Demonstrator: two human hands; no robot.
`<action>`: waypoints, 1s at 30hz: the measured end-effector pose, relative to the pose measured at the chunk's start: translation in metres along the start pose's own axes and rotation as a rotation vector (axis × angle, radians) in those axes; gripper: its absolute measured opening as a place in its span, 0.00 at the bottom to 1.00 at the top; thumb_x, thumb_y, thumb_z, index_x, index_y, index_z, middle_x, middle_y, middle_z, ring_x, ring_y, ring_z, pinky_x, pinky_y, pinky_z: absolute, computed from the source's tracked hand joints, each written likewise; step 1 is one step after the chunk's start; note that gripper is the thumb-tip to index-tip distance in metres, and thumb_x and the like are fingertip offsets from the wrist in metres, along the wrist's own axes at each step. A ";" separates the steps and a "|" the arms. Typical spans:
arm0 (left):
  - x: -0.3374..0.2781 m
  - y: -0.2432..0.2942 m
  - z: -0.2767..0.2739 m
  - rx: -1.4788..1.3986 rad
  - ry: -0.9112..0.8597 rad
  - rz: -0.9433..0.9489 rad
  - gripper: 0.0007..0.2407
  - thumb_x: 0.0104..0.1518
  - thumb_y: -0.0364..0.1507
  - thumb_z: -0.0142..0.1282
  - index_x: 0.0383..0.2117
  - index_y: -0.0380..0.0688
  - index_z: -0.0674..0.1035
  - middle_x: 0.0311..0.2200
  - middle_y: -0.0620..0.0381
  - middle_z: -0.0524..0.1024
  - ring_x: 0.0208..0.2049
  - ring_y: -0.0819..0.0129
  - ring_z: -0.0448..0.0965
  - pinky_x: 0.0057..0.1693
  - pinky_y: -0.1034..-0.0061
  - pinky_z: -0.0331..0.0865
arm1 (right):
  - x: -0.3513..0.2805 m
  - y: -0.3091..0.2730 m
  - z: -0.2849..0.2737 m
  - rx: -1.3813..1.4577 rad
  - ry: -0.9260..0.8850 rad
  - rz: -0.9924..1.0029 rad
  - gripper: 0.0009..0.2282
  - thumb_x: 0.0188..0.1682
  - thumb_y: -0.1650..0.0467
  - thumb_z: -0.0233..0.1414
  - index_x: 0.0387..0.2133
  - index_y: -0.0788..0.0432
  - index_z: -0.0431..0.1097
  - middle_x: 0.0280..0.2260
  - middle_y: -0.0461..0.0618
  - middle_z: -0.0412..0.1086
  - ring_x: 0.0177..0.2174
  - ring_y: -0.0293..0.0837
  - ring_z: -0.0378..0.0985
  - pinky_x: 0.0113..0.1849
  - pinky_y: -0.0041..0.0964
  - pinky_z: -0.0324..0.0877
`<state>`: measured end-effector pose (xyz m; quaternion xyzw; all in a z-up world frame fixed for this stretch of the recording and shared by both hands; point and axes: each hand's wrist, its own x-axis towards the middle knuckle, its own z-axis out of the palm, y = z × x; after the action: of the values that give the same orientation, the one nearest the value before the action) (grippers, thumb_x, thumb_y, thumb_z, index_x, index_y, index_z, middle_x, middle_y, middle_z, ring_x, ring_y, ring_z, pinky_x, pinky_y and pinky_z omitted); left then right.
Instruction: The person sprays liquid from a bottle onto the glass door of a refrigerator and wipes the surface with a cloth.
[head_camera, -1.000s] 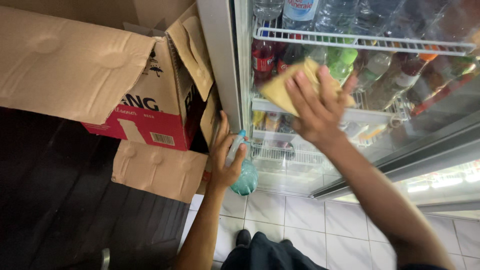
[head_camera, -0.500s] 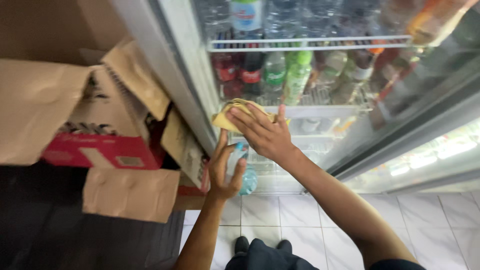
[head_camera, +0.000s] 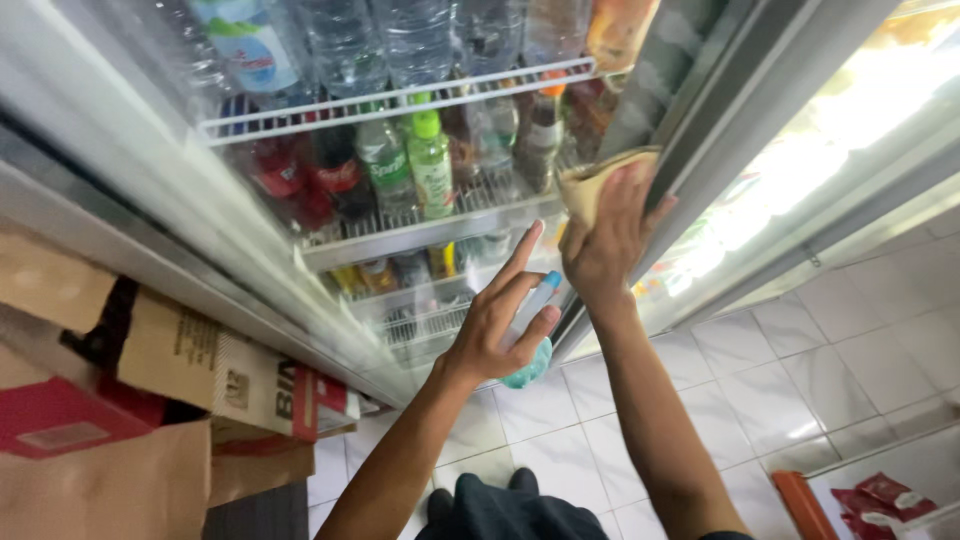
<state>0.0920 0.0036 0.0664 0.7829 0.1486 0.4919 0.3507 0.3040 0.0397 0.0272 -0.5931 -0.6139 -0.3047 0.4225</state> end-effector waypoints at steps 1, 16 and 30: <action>0.001 0.000 0.003 -0.005 0.004 0.009 0.12 0.64 0.32 0.54 0.41 0.31 0.77 0.72 0.30 0.55 0.69 0.40 0.67 0.67 0.65 0.67 | 0.002 -0.002 -0.003 0.030 0.018 0.065 0.26 0.61 0.67 0.44 0.67 0.73 0.52 0.68 0.71 0.52 0.69 0.67 0.48 0.66 0.71 0.30; -0.102 0.024 -0.141 0.281 0.547 -0.034 0.24 0.67 0.47 0.49 0.37 0.32 0.79 0.70 0.28 0.59 0.72 0.44 0.63 0.72 0.62 0.59 | 0.028 -0.227 0.052 0.488 0.064 0.059 0.30 0.64 0.63 0.43 0.72 0.71 0.39 0.73 0.70 0.34 0.73 0.69 0.29 0.69 0.63 0.29; -0.145 -0.007 -0.153 0.397 0.503 -0.138 0.21 0.63 0.42 0.53 0.42 0.29 0.79 0.63 0.28 0.68 0.55 0.47 0.76 0.60 0.65 0.69 | -0.008 -0.256 0.072 0.196 -0.020 -0.562 0.21 0.57 0.68 0.48 0.65 0.47 0.67 0.66 0.39 0.62 0.68 0.46 0.55 0.66 0.65 0.18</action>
<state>-0.1099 -0.0138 0.0065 0.6778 0.3763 0.6065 0.1761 0.0398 0.0703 0.0200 -0.3590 -0.7847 -0.3433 0.3708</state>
